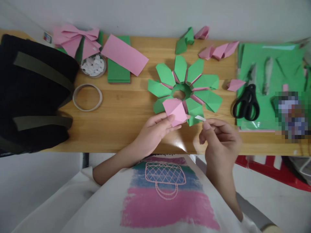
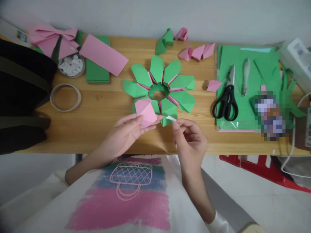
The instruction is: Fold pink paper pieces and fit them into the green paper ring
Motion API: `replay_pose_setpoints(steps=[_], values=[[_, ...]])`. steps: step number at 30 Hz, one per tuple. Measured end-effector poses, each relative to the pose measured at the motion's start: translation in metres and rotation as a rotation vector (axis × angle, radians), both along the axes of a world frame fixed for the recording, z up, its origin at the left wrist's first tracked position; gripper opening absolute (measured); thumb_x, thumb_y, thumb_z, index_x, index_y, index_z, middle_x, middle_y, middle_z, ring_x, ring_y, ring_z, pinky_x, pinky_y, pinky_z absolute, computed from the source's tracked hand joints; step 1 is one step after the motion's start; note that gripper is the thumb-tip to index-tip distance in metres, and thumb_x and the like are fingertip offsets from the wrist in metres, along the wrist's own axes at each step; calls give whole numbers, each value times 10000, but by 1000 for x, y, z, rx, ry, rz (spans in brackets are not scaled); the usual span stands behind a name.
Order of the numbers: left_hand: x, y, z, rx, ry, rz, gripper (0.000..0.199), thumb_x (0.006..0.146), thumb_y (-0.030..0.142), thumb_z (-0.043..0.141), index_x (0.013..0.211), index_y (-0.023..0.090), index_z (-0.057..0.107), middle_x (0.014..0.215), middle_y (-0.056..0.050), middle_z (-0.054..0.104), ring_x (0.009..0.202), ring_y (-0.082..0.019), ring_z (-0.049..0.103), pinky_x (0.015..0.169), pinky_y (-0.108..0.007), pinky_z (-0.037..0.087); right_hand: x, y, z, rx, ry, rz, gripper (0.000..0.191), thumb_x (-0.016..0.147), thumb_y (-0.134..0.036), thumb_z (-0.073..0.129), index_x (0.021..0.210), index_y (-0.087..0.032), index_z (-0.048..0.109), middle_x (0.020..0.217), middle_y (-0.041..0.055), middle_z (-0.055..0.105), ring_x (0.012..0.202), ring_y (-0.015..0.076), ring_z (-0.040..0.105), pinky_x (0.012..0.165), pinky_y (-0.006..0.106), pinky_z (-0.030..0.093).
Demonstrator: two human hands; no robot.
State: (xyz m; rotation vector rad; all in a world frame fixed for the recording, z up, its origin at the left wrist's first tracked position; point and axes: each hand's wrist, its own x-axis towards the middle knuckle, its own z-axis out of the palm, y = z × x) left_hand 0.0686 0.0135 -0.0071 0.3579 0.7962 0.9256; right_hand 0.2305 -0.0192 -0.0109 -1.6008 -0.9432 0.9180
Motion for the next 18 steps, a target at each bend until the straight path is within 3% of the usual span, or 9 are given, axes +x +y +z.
replay_pose_setpoints(steps=[5, 11, 15, 18], values=[[3, 1, -3, -19, -24, 11, 108, 794, 272, 723, 838, 174, 730, 975, -27, 764, 1024, -236, 700, 1001, -408, 498, -3, -6, -2, -141, 161, 23, 129, 823, -309, 708, 869, -189, 724, 480, -64, 509, 441, 65, 450, 452, 199, 357], [2, 2, -4, -19, -32, -2, 97, 811, 262, 707, 850, 174, 719, 1001, -34, 762, 1006, -235, 709, 982, -400, 514, -3, -10, -7, -83, 265, -19, 128, 822, -265, 697, 944, -227, 690, 551, -67, 523, 475, 72, 470, 466, 194, 402], [1, 1, -4, -10, -17, -19, 102, 829, 272, 686, 870, 182, 710, 1022, -30, 755, 1044, -245, 697, 995, -410, 503, -2, -13, -13, 14, 128, 7, 410, 808, -223, 710, 1189, -321, 594, 868, -21, 619, 688, 105, 590, 644, 251, 517], [4, 1, -3, 6, -6, -29, 127, 830, 296, 684, 900, 192, 706, 1027, -29, 752, 1045, -241, 696, 983, -404, 505, -3, -12, -16, 41, 103, 50, 499, 806, -233, 715, 1251, -371, 537, 1047, 5, 600, 825, 132, 616, 765, 305, 542]])
